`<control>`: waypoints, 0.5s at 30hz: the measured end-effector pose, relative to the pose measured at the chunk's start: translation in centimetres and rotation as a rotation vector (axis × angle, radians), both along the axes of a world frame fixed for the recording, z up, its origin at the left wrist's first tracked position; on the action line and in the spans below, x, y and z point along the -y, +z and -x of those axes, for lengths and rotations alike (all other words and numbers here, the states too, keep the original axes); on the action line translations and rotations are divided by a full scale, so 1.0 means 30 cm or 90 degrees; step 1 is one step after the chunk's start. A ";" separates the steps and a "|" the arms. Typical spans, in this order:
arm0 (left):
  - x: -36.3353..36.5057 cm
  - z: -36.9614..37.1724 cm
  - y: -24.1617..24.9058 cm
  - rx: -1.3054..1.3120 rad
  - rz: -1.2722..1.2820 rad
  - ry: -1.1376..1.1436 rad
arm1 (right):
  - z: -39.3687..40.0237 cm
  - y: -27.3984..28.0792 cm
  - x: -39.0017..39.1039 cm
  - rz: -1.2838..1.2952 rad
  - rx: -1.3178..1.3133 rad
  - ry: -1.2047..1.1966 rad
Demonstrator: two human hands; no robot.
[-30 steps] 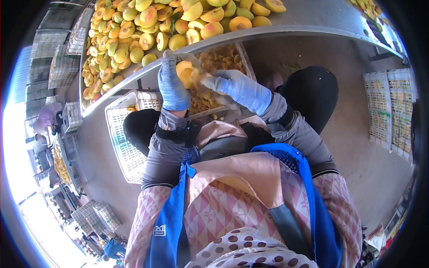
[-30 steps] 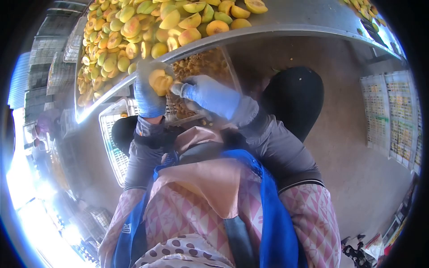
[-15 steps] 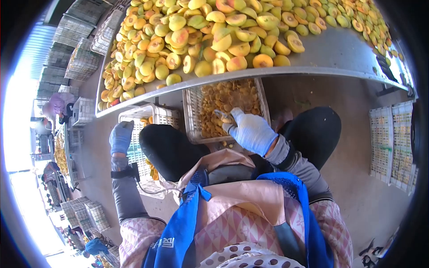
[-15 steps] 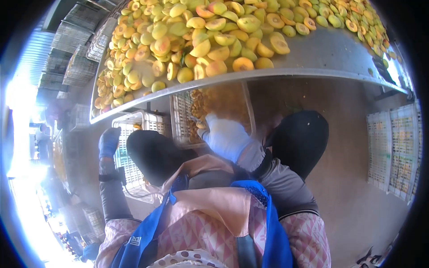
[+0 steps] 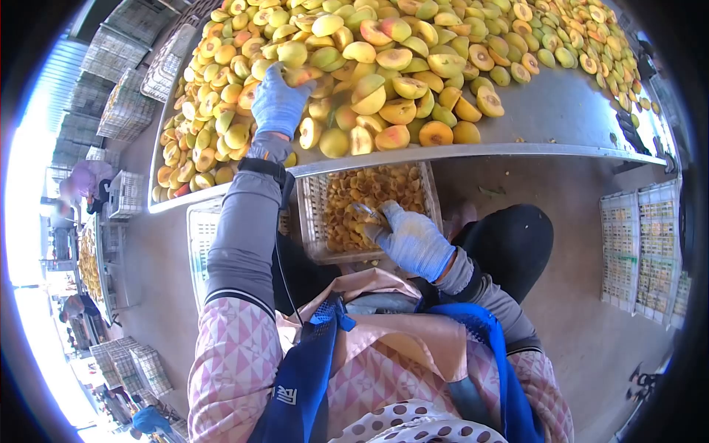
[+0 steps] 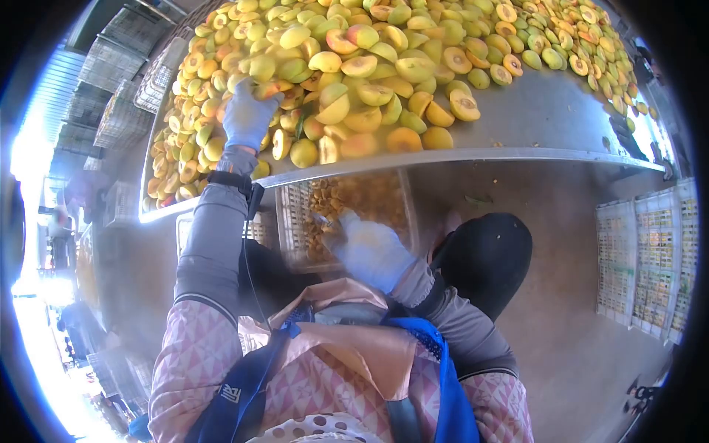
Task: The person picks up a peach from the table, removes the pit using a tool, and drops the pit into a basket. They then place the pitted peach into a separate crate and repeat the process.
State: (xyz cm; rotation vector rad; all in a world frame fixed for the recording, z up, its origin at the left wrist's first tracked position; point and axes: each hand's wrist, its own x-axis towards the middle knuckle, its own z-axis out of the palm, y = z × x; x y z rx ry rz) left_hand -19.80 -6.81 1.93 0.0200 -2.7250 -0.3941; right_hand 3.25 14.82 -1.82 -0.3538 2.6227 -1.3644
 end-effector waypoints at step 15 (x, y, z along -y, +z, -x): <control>-0.134 -0.554 -0.019 0.323 -1.343 -0.270 | 0.051 0.011 0.041 0.165 -0.135 -0.086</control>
